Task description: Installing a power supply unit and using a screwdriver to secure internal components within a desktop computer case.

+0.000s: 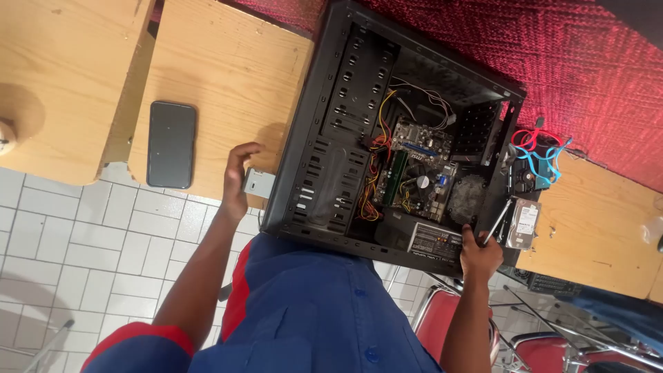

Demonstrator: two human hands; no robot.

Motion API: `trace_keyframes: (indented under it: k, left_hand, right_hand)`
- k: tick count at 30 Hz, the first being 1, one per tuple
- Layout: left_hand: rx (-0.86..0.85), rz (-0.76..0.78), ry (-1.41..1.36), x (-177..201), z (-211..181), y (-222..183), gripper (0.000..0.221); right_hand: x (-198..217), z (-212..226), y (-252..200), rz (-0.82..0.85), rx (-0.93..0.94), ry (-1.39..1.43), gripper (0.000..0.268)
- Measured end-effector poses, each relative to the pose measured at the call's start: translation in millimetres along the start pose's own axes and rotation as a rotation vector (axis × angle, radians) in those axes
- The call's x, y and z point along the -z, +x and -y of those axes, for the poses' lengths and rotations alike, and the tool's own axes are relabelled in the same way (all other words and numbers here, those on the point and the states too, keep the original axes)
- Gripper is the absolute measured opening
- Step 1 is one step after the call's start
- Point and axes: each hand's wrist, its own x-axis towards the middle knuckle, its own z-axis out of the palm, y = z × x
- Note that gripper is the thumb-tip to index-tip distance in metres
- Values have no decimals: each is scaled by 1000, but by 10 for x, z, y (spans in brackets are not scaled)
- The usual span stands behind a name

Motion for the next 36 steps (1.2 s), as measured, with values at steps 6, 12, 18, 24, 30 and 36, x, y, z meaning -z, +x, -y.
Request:
trace_keyframes:
  k: [6,12,18,24,30,36]
  left_hand:
    - [202,199,-63,-16,-15,-85,91]
    - [299,290,-153,-200,-183,-111,88]
    - [641,290,-30,-138,-506,-206,117]
    - [760,246,386,-277,-890,-346,117]
    - [772,309,553,-475,-1288,-89,125]
    - [779,311,661,-579,-1281,-16,120]
  right_hand:
    - [83,223,-114,0,-15,39,38]
    - [6,95,-29,-7,-5,57,39]
    - [-6,80,-30,-23,13,50,37]
    - [36,246,-156,-41,22,122,40]
    - [-11,232,-146,-37,-11,129,41]
    - [102,433,-252,43,-28,164,40]
